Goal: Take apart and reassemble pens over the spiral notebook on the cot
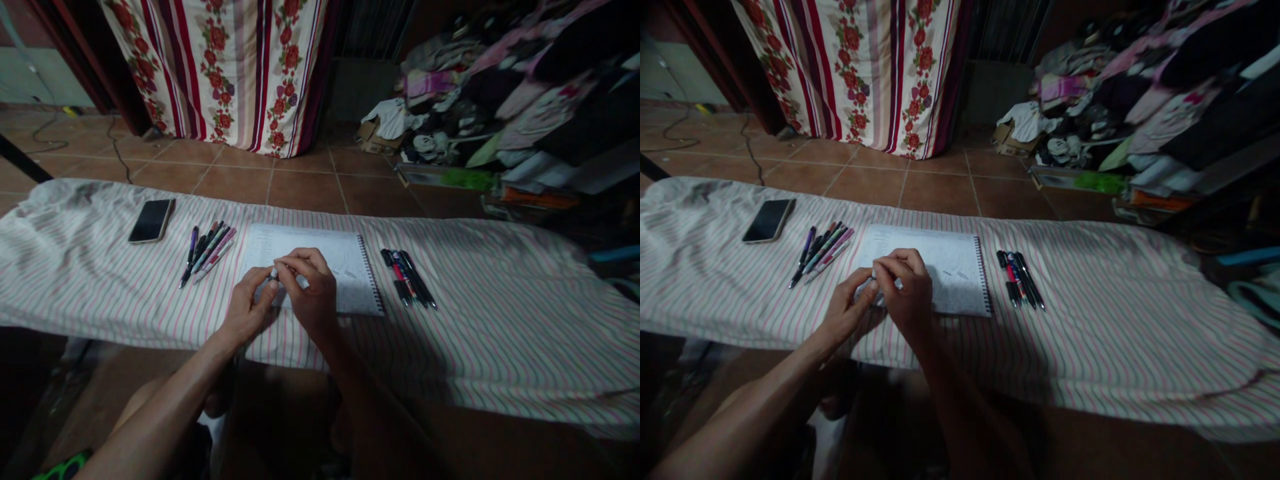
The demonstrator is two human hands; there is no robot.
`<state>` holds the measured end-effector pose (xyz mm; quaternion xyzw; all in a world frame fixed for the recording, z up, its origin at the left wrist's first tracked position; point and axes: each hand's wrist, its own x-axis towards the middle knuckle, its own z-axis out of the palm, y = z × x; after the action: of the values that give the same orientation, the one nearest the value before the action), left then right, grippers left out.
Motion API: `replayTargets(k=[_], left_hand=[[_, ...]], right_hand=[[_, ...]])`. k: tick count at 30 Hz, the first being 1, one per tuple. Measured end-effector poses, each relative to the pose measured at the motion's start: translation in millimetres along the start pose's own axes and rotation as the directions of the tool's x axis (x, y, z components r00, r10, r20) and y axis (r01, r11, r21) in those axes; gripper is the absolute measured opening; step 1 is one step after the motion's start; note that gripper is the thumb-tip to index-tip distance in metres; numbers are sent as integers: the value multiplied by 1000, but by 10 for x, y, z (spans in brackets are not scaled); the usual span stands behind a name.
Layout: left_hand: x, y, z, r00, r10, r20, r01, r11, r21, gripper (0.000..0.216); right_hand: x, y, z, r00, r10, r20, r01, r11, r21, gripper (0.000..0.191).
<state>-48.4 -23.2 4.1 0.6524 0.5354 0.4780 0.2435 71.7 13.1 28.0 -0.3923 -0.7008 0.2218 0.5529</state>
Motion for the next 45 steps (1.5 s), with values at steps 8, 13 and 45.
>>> replayTargets(k=[8, 13, 45], left_hand=[[-62, -84, 114, 992, -122, 29, 117, 984, 135, 24], [-35, -27, 111, 981, -186, 60, 181, 980, 78, 24], [32, 72, 329, 1000, -1, -8, 3, 986, 167, 24]], right_hand=[[14, 40, 26, 998, 62, 13, -62, 998, 8, 13], [19, 62, 10, 995, 95, 39, -97, 993, 69, 14], [-131, 376, -257, 962, 270, 26, -272, 959, 84, 18]])
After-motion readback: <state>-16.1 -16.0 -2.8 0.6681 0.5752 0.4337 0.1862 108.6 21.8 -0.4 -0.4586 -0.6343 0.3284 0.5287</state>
